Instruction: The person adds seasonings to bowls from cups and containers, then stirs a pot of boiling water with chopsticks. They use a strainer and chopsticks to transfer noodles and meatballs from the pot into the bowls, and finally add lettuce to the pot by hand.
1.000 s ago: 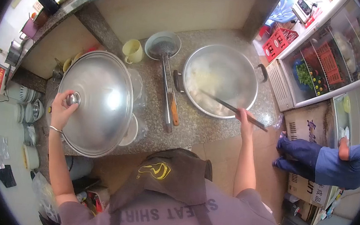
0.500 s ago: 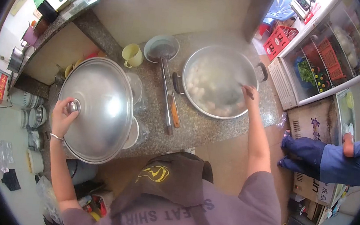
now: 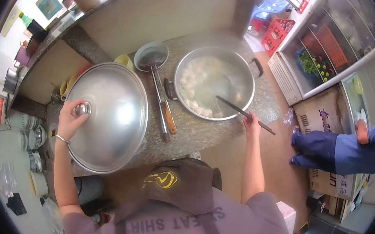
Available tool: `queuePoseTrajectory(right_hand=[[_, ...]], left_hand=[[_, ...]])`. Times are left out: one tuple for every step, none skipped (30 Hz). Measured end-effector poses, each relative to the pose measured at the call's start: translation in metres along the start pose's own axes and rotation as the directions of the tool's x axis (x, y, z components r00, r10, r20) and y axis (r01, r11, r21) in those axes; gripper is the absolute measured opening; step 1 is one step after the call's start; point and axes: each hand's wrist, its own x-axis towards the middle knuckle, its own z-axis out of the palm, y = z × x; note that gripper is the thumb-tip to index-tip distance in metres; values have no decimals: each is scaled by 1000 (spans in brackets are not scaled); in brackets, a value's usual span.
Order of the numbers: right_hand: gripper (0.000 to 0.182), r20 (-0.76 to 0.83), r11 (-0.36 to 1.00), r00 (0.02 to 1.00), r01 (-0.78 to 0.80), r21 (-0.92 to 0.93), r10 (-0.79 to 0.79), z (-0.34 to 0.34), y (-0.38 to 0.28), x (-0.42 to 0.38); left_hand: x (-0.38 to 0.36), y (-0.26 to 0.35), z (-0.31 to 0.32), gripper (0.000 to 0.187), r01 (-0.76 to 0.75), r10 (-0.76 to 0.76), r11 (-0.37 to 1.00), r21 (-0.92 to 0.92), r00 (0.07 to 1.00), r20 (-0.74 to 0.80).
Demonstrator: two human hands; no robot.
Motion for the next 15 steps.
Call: queuePoseTrajectory(right_hand=[[23, -62, 992, 998, 16, 125, -8, -4, -3, -6], [24, -84, 988, 994, 81, 132, -70, -6, -4, -10], [24, -96, 986, 993, 86, 140, -73, -6, -9, -17], [25, -76, 978, 975, 209, -3, -209, -6, -16, -25], [26, -39, 934, 941, 327, -145, -336, -9, -23, -31], [29, 18, 881, 912, 400, -251, -409, -16, -29, -33], [29, 5, 880, 909, 404, -249, -416, -19, -39, -42], [30, 40, 824, 878, 462, -329, -477, -22, -52, -54], [31, 81, 756, 844, 514, -405, -530, -25, -64, -67], [31, 72, 755, 841, 516, -405, -536, -30, -77, -79], [31, 52, 756, 841, 509, -412, -538, -37, -88, -93], [32, 33, 757, 841, 502, -418, -540, -45, -92, -102], [32, 27, 754, 837, 507, -419, -547, -58, -92, -107], [32, -2, 771, 839, 499, -396, -544, -73, -91, -114], [32, -29, 787, 841, 492, -372, -540, -88, -89, -121]], left_hand=[[6, 5, 6, 38, -41, 41, 999, -16, 999, 4], [13, 14, 12, 38, -54, 54, 998, -17, 998, 12], [20, 24, 19, 39, -61, 62, 998, -10, 997, 37], [28, 36, 27, 39, -69, 69, 998, -3, 996, 62], [36, 45, 35, 39, -82, 82, 997, -4, 994, 71], [45, 55, 46, 38, -124, 123, 992, 3, 987, 101], [55, 66, 59, 38, -166, 163, 986, 7, 978, 129], [64, 78, 73, 38, -179, 177, 984, 3, 975, 134], [74, 91, 88, 36, -248, 241, 968, 32, 959, 152], [84, 103, 104, 34, -315, 302, 947, 60, 938, 171], [94, 117, 122, 34, -321, 306, 946, 37, 928, 214], [103, 129, 142, 33, -324, 310, 946, 15, 916, 255], [112, 142, 163, 33, -349, 326, 937, 27, 898, 294], [121, 153, 186, 33, -373, 341, 927, 38, 880, 330], [130, 159, 213, 35, -424, 390, 904, 52, 869, 304]])
